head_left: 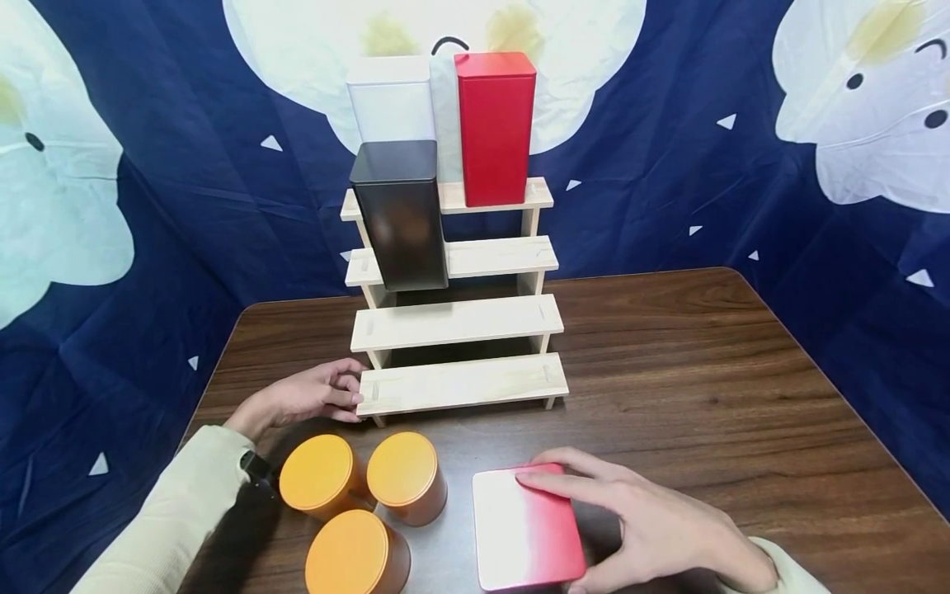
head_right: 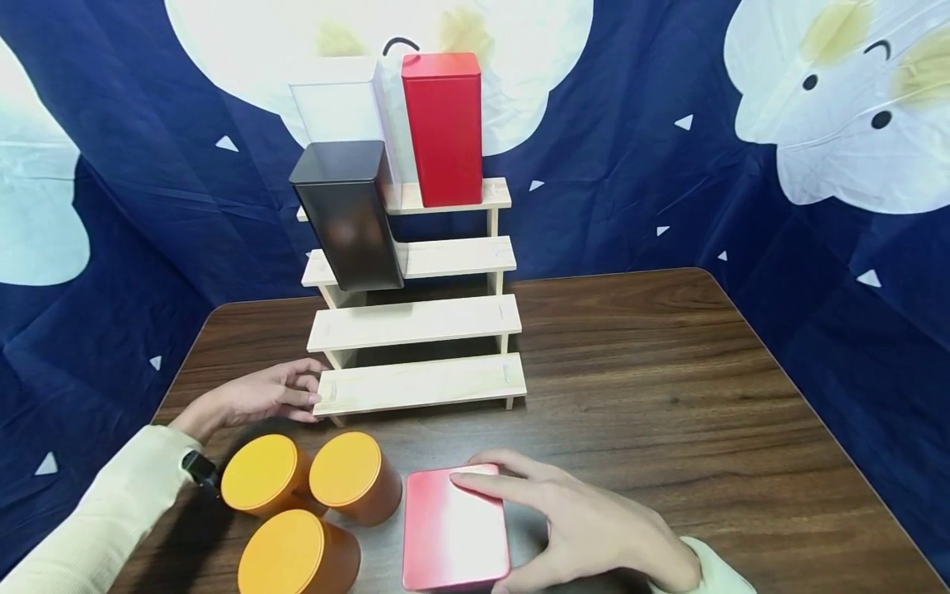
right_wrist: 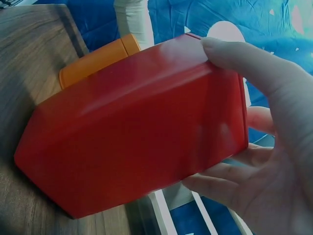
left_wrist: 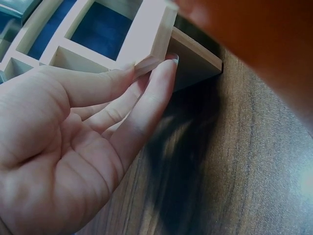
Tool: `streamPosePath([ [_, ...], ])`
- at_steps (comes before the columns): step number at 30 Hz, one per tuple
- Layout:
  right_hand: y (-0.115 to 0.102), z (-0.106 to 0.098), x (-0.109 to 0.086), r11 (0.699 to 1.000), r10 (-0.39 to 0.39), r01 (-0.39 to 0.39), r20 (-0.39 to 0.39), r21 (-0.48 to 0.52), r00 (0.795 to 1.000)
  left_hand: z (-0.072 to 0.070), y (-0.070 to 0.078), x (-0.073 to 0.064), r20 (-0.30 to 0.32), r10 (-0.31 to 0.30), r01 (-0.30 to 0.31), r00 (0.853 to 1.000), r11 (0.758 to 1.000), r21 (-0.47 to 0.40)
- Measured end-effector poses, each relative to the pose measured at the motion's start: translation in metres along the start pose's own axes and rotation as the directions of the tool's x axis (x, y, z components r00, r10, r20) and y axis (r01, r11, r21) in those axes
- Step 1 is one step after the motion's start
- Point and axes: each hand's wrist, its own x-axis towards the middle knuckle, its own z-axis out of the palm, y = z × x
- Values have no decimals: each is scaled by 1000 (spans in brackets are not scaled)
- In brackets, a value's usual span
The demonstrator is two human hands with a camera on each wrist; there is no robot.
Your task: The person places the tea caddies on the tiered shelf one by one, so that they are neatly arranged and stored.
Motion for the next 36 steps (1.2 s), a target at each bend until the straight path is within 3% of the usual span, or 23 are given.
streamPosePath([
  [4,0,-5,1,999,17,-17,6,42,1000,0,0,-1,-2,5,-5,1000,1000,-1],
  [22,-3,-46,22,996,-35,32,-32,-78,999,-2,0,0,1,4,-4,1000,1000,-7],
  [36,1,-79,40,994,23,-31,-80,-101,997,-1,-1,1,-6,-7,7,1000,1000,-2],
])
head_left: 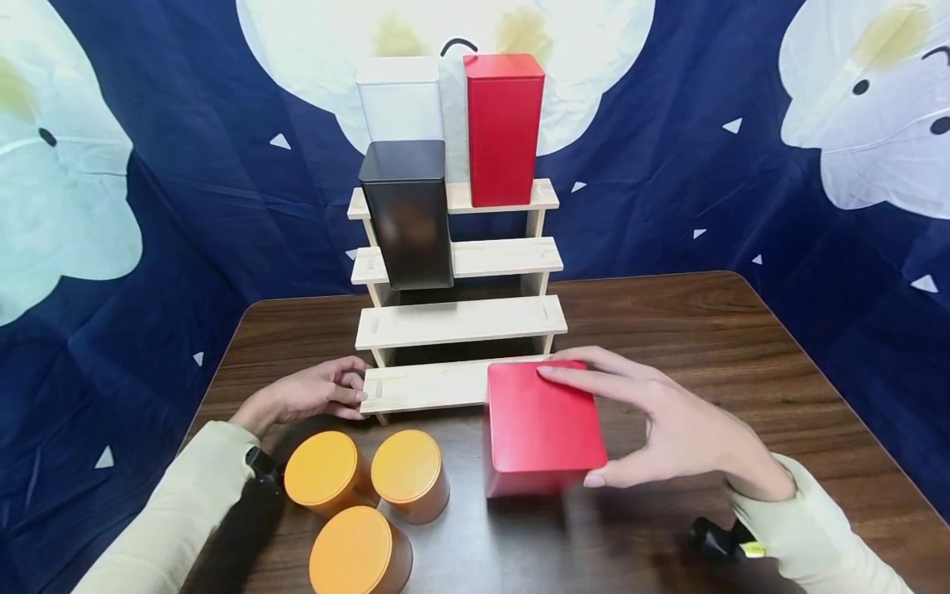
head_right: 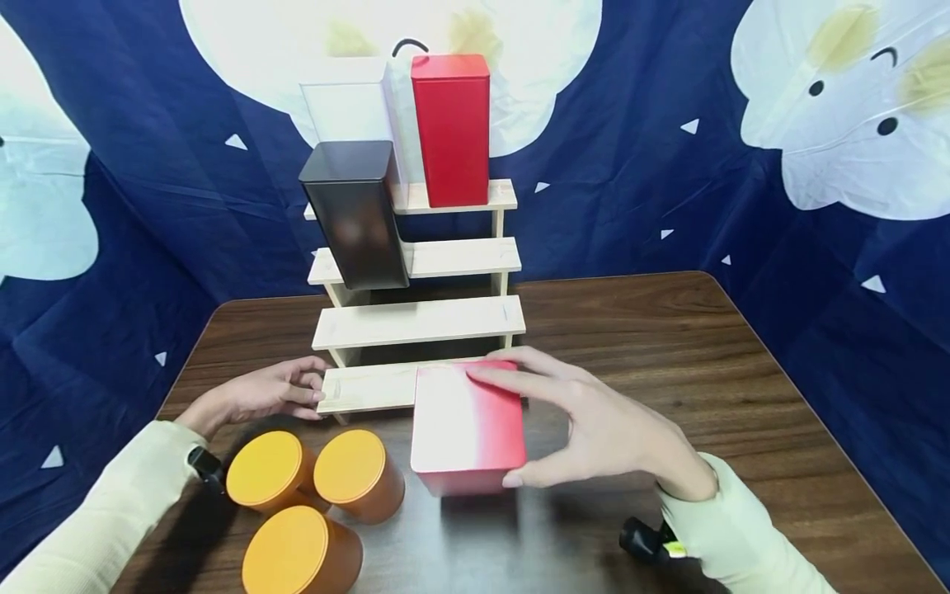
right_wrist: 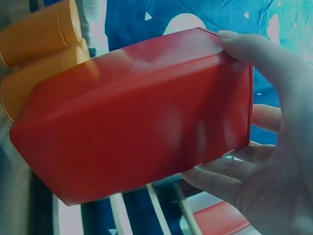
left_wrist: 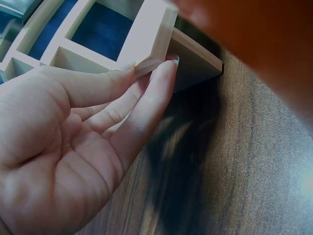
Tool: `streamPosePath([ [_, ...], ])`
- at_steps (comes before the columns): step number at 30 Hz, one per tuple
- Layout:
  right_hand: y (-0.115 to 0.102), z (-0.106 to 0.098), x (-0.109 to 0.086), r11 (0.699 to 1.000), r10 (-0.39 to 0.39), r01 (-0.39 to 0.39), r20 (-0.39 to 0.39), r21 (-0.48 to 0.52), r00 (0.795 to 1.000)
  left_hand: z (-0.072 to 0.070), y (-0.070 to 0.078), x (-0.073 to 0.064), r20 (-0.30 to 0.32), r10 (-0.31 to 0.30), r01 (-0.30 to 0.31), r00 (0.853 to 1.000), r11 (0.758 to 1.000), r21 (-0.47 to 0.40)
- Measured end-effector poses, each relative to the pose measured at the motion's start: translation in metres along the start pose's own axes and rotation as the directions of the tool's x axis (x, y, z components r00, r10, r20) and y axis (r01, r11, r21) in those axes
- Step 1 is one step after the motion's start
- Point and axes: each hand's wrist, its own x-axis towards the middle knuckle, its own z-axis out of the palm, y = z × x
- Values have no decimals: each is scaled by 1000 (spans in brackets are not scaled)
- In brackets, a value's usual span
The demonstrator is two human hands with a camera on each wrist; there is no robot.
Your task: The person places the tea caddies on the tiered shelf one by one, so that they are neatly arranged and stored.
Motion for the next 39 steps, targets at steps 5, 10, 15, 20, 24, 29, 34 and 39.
streamPosePath([
  [5,5,-11,11,1000,-30,30,-43,-2,999,1,0,0,-4,-1,1,1000,1000,-1],
  [10,9,-23,24,1000,-20,19,-59,-9,998,0,-1,0,-8,1,-1,1000,1000,-5],
  [15,15,-32,39,998,-41,37,-85,-47,996,0,0,-1,-12,-1,1,1000,1000,-2],
  [20,22,-40,50,995,-37,25,-119,-102,992,1,-1,0,-17,-1,1,1000,1000,-14],
  [24,26,-48,59,994,-29,13,-144,-112,989,1,0,-1,-20,-10,10,1000,1000,-24],
  [29,32,-57,71,994,-29,10,-178,-108,984,1,1,-3,-19,-13,12,1000,1000,-23],
  [34,40,-64,84,998,-4,-8,-193,-59,981,1,0,-3,-15,-8,8,1000,1000,-22],
  [39,47,-67,95,999,38,-38,-217,5,975,2,1,-3,-14,-11,11,1000,1000,-20],
])
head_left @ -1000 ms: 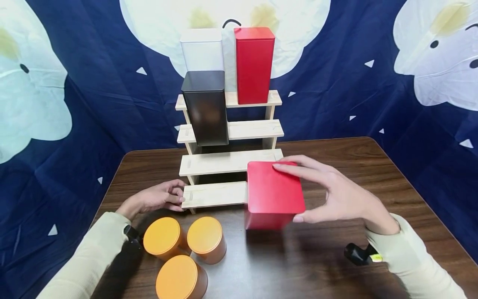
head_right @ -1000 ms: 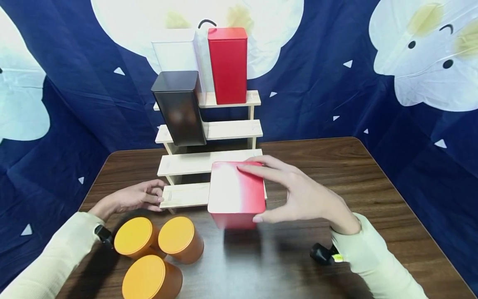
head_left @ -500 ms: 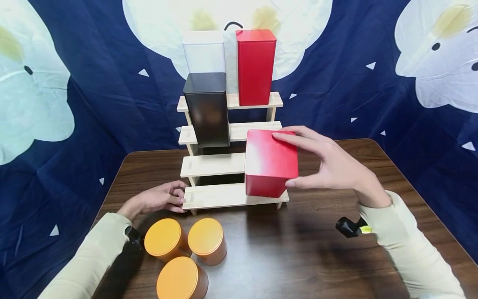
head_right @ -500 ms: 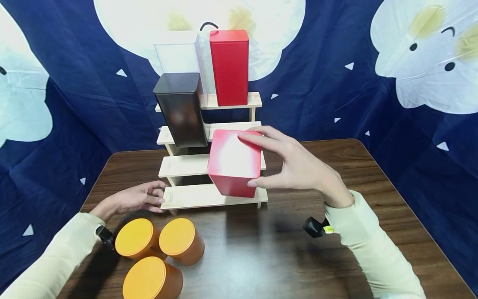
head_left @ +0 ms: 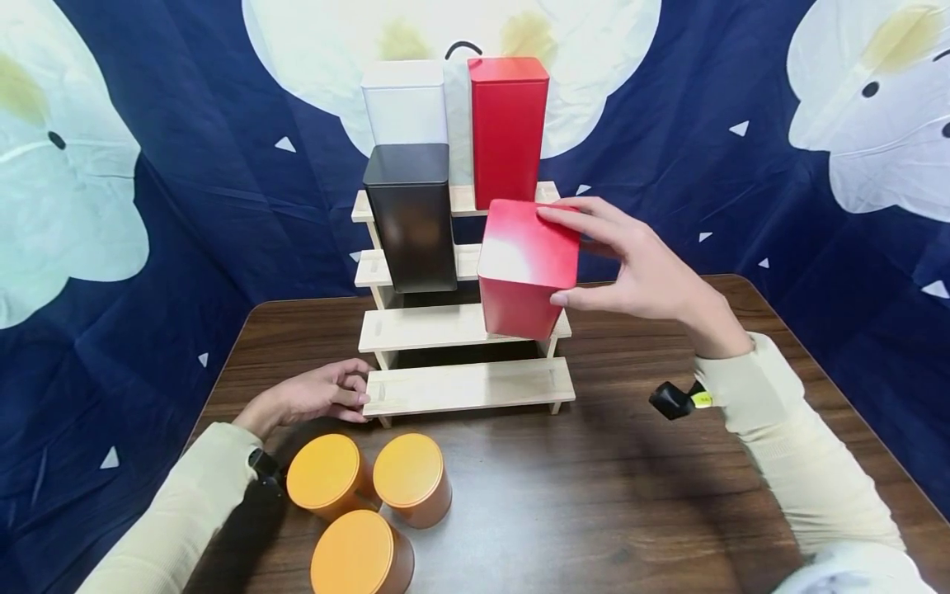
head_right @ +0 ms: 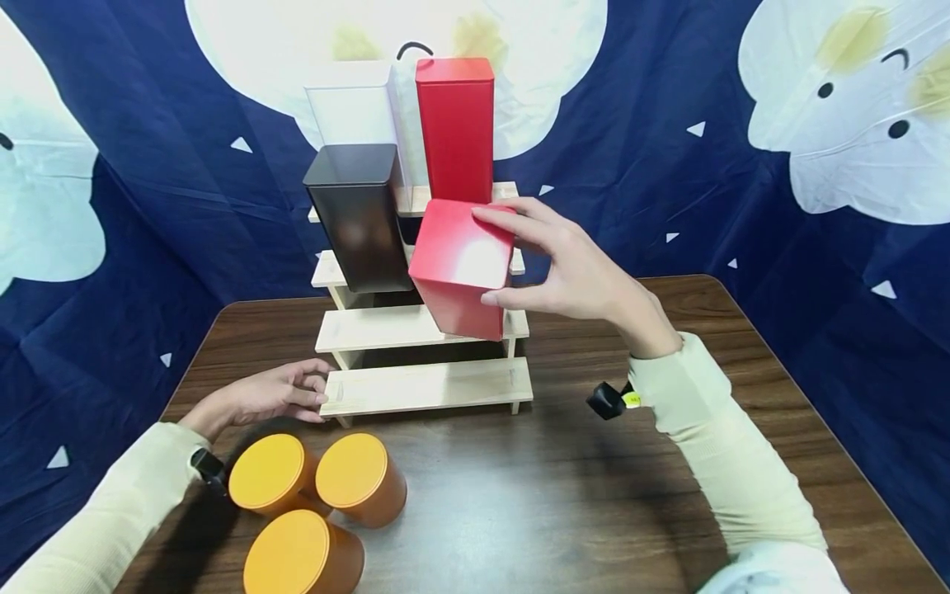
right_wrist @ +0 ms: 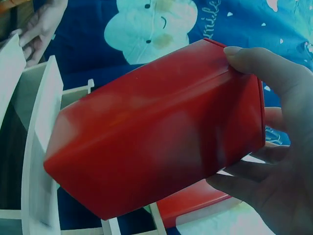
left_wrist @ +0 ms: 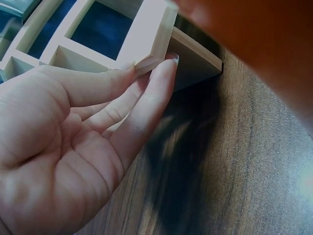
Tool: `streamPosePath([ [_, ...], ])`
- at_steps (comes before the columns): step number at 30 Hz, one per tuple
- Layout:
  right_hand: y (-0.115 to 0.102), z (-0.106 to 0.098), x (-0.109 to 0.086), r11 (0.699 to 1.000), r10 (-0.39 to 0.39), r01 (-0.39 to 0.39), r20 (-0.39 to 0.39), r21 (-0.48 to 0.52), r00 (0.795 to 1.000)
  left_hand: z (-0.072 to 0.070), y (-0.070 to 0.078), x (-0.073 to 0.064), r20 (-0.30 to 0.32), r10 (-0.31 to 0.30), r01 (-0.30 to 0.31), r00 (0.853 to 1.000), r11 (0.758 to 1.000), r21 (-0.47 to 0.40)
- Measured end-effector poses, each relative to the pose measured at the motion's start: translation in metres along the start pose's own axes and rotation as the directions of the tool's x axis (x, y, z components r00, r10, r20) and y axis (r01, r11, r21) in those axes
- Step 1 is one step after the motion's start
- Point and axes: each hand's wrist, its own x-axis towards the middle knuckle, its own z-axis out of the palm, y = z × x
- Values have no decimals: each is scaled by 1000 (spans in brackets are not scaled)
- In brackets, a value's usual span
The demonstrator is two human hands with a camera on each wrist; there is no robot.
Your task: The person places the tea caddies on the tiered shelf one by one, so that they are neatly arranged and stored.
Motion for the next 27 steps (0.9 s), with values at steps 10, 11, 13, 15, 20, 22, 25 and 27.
streamPosePath([
  [10,-13,1,15,993,24,-19,-43,113,999,-1,-1,0,1,-4,4,1000,1000,11],
  [11,-11,1,17,992,27,-21,-45,127,999,-1,-1,0,-1,-3,3,1000,1000,11],
  [13,-2,1,21,987,36,-28,-46,156,998,-1,-1,0,-2,-2,2,1000,1000,10],
  [15,8,1,25,983,48,-40,-43,178,998,-1,-1,0,-2,-1,1,1000,1000,10],
  [20,28,0,33,971,65,-56,-30,234,997,-2,-1,0,0,-3,3,1000,1000,14],
  [22,31,-1,36,964,65,-56,-26,261,998,-2,-1,0,1,-4,4,1000,1000,12],
  [25,35,-4,40,956,78,-70,-19,285,997,-1,0,1,4,-2,2,1000,1000,12],
  [27,37,-6,42,953,97,-89,-12,289,995,-1,0,1,3,-2,2,1000,1000,12],
])
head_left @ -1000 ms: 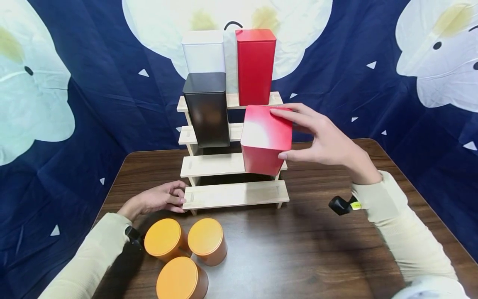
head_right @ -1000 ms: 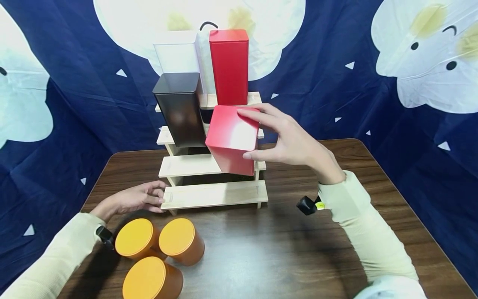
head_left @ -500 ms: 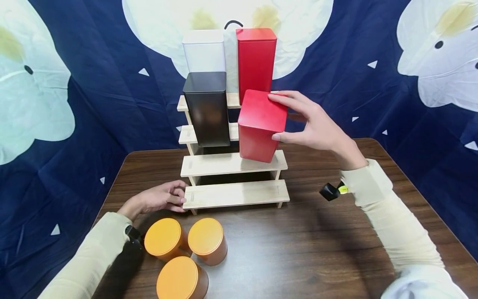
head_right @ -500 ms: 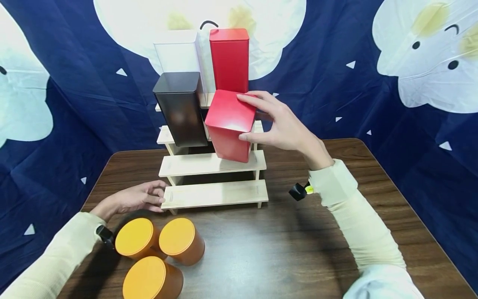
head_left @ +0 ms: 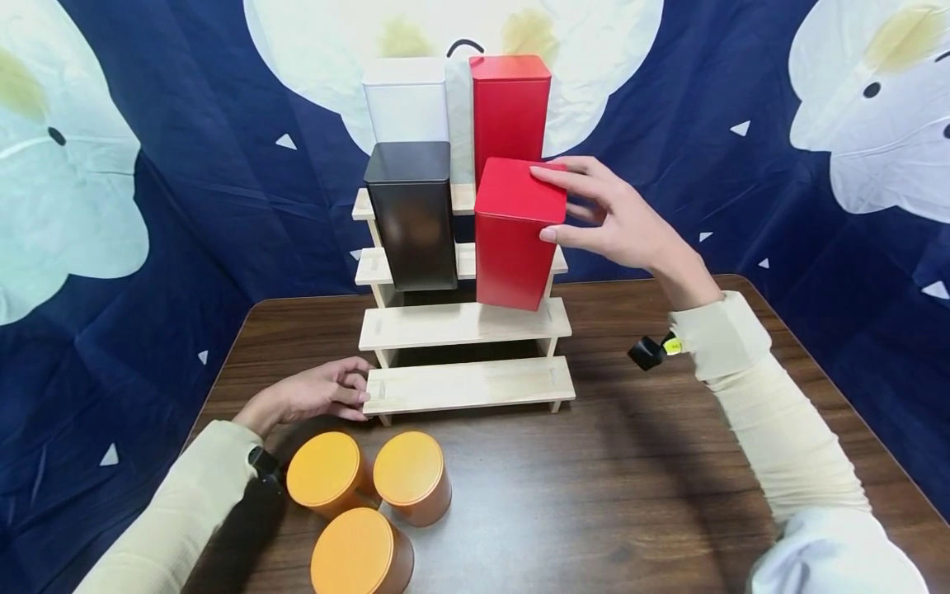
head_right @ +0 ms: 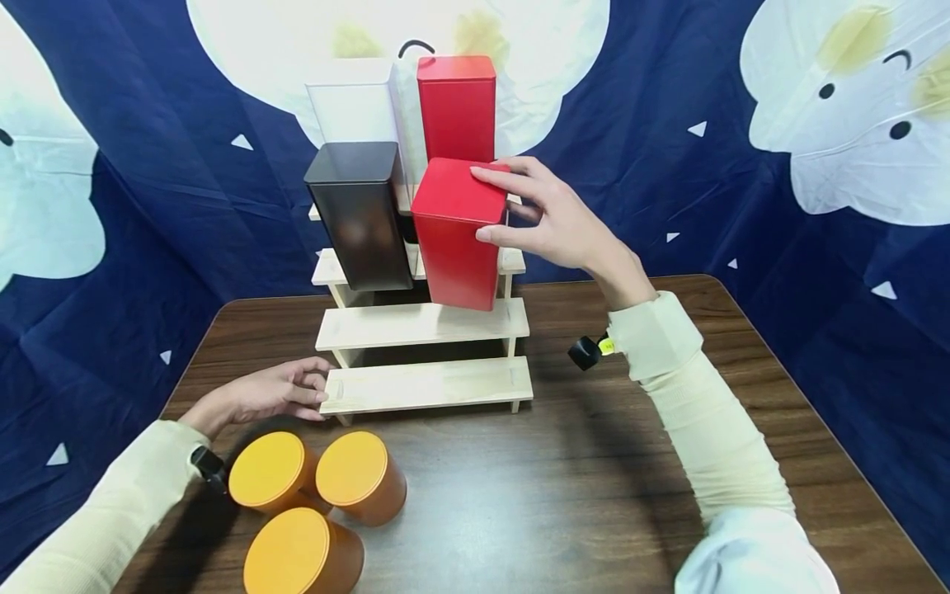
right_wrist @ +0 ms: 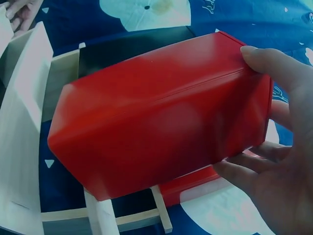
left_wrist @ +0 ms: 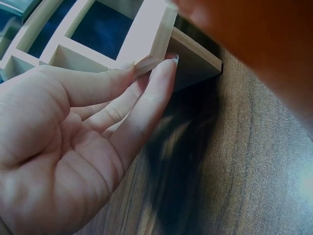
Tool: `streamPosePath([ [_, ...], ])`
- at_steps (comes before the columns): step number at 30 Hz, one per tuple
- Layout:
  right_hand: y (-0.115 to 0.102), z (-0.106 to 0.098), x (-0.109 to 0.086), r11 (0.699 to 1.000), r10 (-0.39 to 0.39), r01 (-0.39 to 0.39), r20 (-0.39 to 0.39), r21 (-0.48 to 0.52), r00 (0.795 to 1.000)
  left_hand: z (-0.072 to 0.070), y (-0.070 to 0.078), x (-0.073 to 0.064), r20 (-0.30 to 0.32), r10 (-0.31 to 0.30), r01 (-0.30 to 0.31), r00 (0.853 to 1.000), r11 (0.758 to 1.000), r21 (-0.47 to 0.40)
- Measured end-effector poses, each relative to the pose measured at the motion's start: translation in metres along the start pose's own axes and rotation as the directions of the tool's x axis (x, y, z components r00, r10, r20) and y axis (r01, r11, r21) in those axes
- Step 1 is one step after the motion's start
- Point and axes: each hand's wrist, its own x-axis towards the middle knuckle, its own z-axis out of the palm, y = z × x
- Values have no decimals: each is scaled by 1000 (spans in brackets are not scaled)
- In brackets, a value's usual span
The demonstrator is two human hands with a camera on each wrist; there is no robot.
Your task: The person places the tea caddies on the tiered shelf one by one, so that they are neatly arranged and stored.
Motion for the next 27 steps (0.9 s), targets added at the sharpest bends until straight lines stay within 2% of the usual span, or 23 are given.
streamPosePath([
  [7,-1,-6,7,996,79,-79,1,-44,997,0,0,0,0,6,-6,1000,1000,-24],
  [12,-4,-5,9,983,122,-125,-30,-133,992,0,-2,1,-2,10,-11,1000,999,-30],
  [18,0,-2,11,965,92,-114,-100,-235,991,0,-3,0,-5,17,-17,1000,1000,-22],
  [27,8,5,13,972,8,-59,-219,-226,976,0,-3,-1,-4,21,-21,1000,1000,-18],
])
